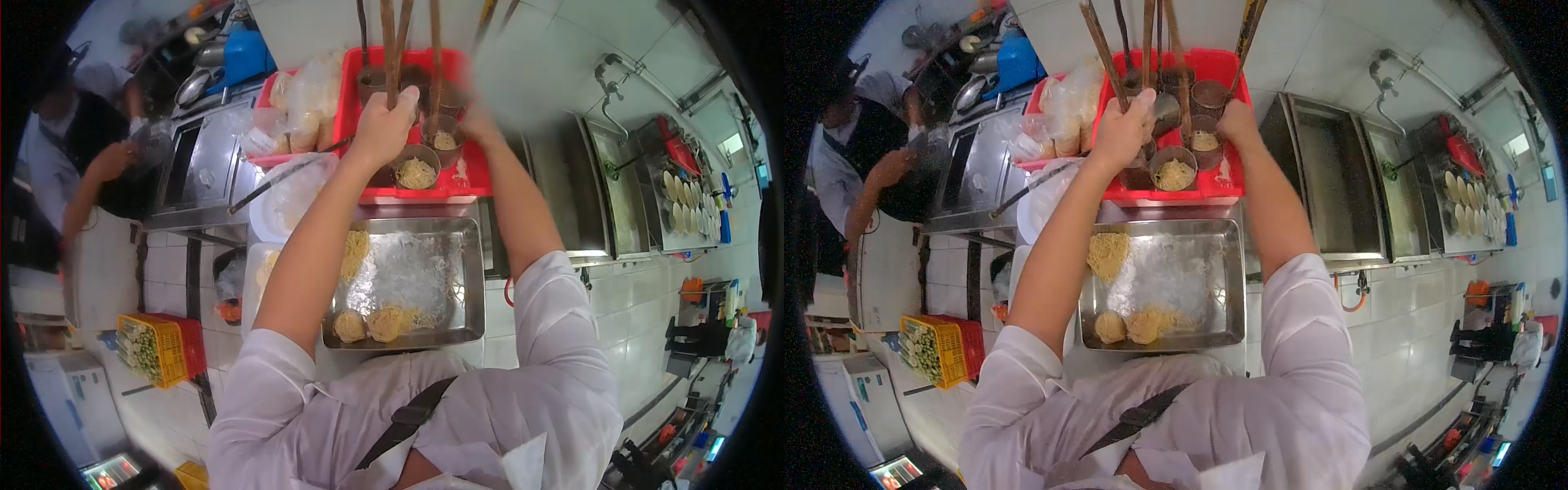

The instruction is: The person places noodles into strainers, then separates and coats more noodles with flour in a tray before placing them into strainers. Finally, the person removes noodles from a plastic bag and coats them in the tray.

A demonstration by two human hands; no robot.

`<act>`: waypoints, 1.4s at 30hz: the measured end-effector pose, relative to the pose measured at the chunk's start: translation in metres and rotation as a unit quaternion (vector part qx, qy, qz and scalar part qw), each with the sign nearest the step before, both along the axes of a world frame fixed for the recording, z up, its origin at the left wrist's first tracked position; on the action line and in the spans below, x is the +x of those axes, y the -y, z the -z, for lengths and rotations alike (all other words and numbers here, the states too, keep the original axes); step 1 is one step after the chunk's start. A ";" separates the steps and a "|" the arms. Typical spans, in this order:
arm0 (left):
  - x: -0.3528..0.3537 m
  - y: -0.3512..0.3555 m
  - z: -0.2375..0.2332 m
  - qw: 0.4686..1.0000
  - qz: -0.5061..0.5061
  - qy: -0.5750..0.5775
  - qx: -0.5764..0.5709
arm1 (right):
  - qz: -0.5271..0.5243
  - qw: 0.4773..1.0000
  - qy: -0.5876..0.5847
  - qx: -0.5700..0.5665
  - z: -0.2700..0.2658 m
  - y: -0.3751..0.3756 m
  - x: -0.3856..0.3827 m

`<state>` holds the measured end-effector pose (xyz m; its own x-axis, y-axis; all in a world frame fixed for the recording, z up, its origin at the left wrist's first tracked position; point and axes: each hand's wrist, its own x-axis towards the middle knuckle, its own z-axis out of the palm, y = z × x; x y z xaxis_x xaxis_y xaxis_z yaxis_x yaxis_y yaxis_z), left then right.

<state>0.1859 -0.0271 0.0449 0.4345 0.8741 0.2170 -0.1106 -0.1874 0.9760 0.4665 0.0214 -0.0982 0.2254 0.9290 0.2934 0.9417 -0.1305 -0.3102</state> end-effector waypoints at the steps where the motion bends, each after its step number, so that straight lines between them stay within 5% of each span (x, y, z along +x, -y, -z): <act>1: 0.000 0.004 -0.001 1.000 0.004 0.000 0.022 | -0.026 0.997 0.042 -0.062 0.006 -0.027 0.017; 2: 0.000 0.003 0.001 1.000 0.006 0.001 0.017 | -0.051 0.988 0.084 -0.122 0.010 -0.046 0.030; 6: 0.003 -0.009 0.002 0.999 0.033 -0.023 -0.005 | -0.021 0.995 0.096 0.018 -0.181 0.081 -0.069; 8: 0.008 -0.008 0.002 0.999 0.035 -0.025 0.001 | -0.018 0.994 0.097 0.036 -0.206 0.092 -0.080; 10: 0.014 -0.005 0.002 1.000 0.011 -0.005 0.003 | -0.061 0.998 -0.021 0.009 -0.212 0.092 -0.081; 14: -0.002 -0.005 -0.015 0.982 0.014 -0.161 0.094 | -0.113 0.992 -0.034 -0.032 -0.154 0.068 -0.057; 16: -0.034 0.002 -0.021 0.938 -0.008 -0.232 0.258 | -0.025 0.989 0.137 0.056 -0.161 0.108 -0.081; 17: -0.056 0.015 -0.037 0.947 0.013 -0.232 0.221 | -0.048 0.998 0.020 -0.030 -0.096 0.075 -0.039; 18: -0.085 0.035 -0.049 0.955 0.033 -0.238 0.172 | -0.108 0.976 0.175 -0.067 -0.117 0.112 -0.058; 19: -0.116 0.058 -0.050 0.955 0.026 -0.254 0.148 | -0.150 0.985 -0.064 -0.057 -0.072 0.136 -0.054; 20: -0.142 0.070 -0.060 0.947 0.077 -0.293 0.110 | -0.150 0.961 -0.219 -0.078 -0.089 0.187 -0.107; 21: -0.158 0.072 -0.067 0.933 0.130 -0.328 0.077 | -0.231 0.893 -0.336 -0.189 -0.081 0.212 -0.139; 22: -0.169 0.075 -0.064 0.931 0.130 -0.332 0.073 | -0.277 0.867 -0.308 -0.276 -0.035 0.222 -0.174; 25: -0.180 0.087 -0.048 0.942 0.166 -0.293 0.013 | -0.210 0.954 -0.174 -0.126 0.010 0.237 -0.286; 28: -0.170 0.087 -0.051 0.968 0.052 -0.243 0.038 | -0.228 0.963 -0.072 -0.126 0.020 0.215 -0.324; 31: -0.177 0.089 -0.061 0.978 0.029 -0.203 0.037 | -0.381 0.894 -0.051 -0.228 0.063 0.186 -0.301; 35: -0.178 0.072 -0.058 0.977 0.002 -0.209 0.051 | -0.352 0.919 0.058 -0.167 0.007 0.242 -0.247; 37: -0.160 0.046 -0.042 0.976 -0.015 -0.210 0.057 | -0.166 0.953 -0.078 -0.239 -0.010 0.259 -0.246; 40: -0.106 -0.015 -0.016 0.970 -0.087 -0.196 0.110 | -0.058 0.970 -0.044 -0.234 0.014 0.269 -0.273; 42: -0.078 -0.054 0.006 0.965 -0.089 -0.205 0.135 | -0.088 0.964 -0.060 -0.244 0.045 0.262 -0.280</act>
<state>0.1081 0.0273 0.0394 0.3807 0.8784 0.2889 0.3329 -0.4217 0.8434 0.1866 -0.2407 -0.1430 0.0573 0.9767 -0.2070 0.9239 -0.1304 -0.3597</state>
